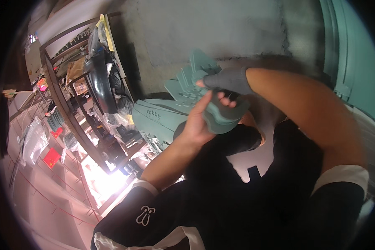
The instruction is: The person repeatedly picks up light-blue foam cutouts from a workbench, aligns them into neat stacks, and places the stacks on the floor. The person also uses a green spray bottle to mist the workbench surface and wipes it with a cloth between handling the cutouts.
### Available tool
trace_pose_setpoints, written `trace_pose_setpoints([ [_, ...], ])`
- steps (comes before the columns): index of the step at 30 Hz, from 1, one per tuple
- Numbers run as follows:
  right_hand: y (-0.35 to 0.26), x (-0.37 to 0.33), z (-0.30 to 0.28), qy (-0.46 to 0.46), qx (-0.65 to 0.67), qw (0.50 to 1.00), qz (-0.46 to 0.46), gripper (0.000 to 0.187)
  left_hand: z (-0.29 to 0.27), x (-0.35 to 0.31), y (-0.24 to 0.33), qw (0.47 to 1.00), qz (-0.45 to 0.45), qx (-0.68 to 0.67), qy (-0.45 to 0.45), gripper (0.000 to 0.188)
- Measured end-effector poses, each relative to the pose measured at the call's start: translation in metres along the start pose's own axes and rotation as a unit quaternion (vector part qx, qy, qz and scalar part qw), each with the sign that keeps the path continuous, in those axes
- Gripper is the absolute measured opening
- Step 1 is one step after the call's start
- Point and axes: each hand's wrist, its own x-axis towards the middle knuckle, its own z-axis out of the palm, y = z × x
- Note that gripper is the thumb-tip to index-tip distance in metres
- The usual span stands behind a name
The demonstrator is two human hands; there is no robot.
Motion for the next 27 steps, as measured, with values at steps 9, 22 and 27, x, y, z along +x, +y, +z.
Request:
trace_pose_setpoints([
  [9, 0.021, 0.044, -0.021, 0.094, -0.061, 0.993, -0.023, 0.043, -0.016, 0.051, -0.002, 0.991, 0.037, 0.131, 0.016, 0.023],
  [22, 0.027, 0.046, -0.027, 0.046, 0.035, 0.994, -0.094, 0.032, -0.028, 0.04, 0.012, 0.988, 0.051, 0.116, -0.086, 0.03],
  [27, 0.022, 0.047, -0.031, 0.043, 0.054, 0.991, -0.111, 0.033, -0.024, 0.046, 0.015, 0.987, 0.069, 0.11, -0.096, 0.028],
])
